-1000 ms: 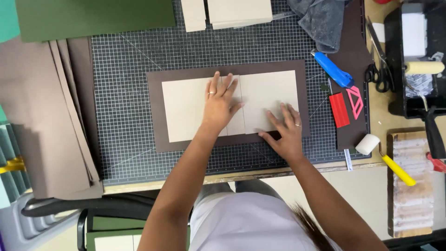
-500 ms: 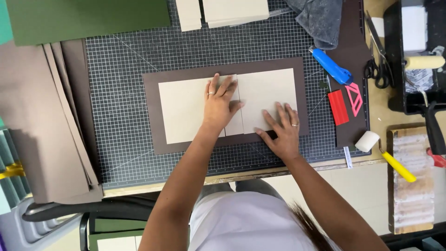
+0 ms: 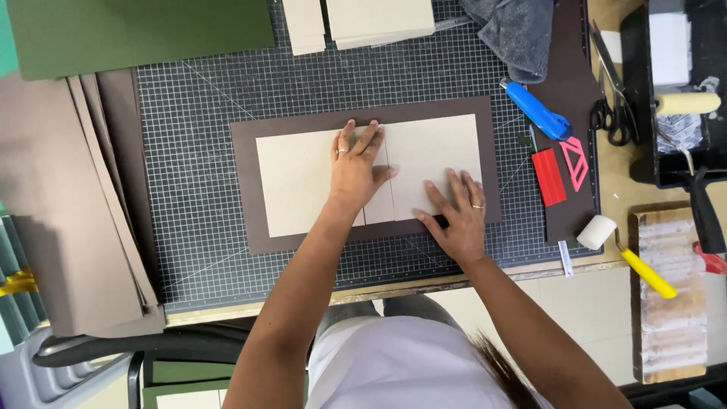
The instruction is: The person smooths a folded green paper cover with a red plastic tool, then sets it aside. They place a brown paper cover on the cutting mat, position two white paper inserts on it, and use a foam roller to apply adhesive to the brown cover. The person then presses the white inserts onto the brown cover to assemble the unit.
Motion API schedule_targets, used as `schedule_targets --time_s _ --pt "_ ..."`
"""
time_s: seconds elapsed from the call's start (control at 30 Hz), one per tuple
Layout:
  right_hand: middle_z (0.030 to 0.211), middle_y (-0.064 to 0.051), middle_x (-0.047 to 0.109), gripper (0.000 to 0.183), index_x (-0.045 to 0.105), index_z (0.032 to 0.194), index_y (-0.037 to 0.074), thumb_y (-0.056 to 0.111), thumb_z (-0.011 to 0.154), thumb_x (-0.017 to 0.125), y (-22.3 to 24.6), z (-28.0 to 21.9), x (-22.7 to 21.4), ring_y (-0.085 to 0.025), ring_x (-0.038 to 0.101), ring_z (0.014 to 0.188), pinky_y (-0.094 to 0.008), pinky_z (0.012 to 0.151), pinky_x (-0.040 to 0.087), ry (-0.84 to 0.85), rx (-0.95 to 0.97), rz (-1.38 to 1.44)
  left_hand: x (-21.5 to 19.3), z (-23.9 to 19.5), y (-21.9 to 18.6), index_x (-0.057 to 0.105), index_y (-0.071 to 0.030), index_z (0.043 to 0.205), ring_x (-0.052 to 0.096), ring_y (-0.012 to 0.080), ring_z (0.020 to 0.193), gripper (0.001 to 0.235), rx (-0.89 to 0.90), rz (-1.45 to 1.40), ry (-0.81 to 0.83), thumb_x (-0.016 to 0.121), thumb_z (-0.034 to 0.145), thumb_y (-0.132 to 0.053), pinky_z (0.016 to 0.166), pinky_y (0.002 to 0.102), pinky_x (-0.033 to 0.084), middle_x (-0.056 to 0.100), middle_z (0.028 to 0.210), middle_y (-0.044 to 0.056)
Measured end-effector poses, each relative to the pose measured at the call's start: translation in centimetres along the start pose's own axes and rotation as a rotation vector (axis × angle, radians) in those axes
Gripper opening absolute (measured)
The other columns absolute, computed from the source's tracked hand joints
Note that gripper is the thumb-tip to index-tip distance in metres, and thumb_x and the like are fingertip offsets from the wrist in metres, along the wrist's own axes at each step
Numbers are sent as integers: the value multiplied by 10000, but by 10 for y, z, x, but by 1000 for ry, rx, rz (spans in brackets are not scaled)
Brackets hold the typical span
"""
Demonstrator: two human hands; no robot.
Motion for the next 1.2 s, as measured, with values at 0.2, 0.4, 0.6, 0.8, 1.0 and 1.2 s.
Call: schedule_targets --time_s 0.2,0.4,0.6,0.8,1.0,1.2 --pt "1562 -129 481 600 601 1467 353 552 912 712 2 -4 -3 -432 342 1489 -591 1214 200 9 -12 27 -4 -7 -1 459 -213 1571 143 341 1565 860 21 -20 -22 734 859 -609 1286 513 108 385 1650 -70" --pt "1577 -113 472 593 609 1466 357 567 920 707 -1 2 1 -412 339 1494 -576 1215 191 8 -26 -9 -23 -11 -5 454 -218 1582 92 368 1576 800 19 -62 -48 683 924 -612 1285 529 120 302 1696 -45" --pt "1643 -232 231 807 435 1579 117 577 959 671 -26 -8 -9 -464 240 1502 -632 1216 172 -93 197 32 -54 -97 84 562 -171 1499 205 515 1502 854 -180 -123 -384 925 742 -333 1205 659 188 326 1630 198" --pt "1542 -295 339 905 358 1605 56 580 945 687 -20 -5 -9 -508 278 1461 -655 1167 199 -85 193 -49 -56 -170 111 516 -179 1542 243 526 1457 953 -407 -175 -361 934 715 -399 1109 714 271 307 1599 242" --pt "1536 -280 347 845 392 1591 81 577 962 662 -17 -3 -8 -498 270 1453 -653 1151 209 -59 173 -61 -48 -163 102 605 -172 1452 323 464 1376 871 -416 -170 -363 960 676 -349 1057 637 372 342 1561 205" --pt "1554 -264 350 870 395 1600 117 622 944 661 -21 -4 -9 -479 268 1468 -657 1148 216 -62 220 -52 -65 -160 97 637 -167 1422 346 448 1357 813 -405 -197 -365 963 696 -331 1066 595 397 372 1526 190"
Point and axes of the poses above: each hand's wrist, its own z-axis towards the middle knuckle, its own x-axis out of the palm, y = z × x, the point moved 8 cm from there along z, towards the middle knuckle
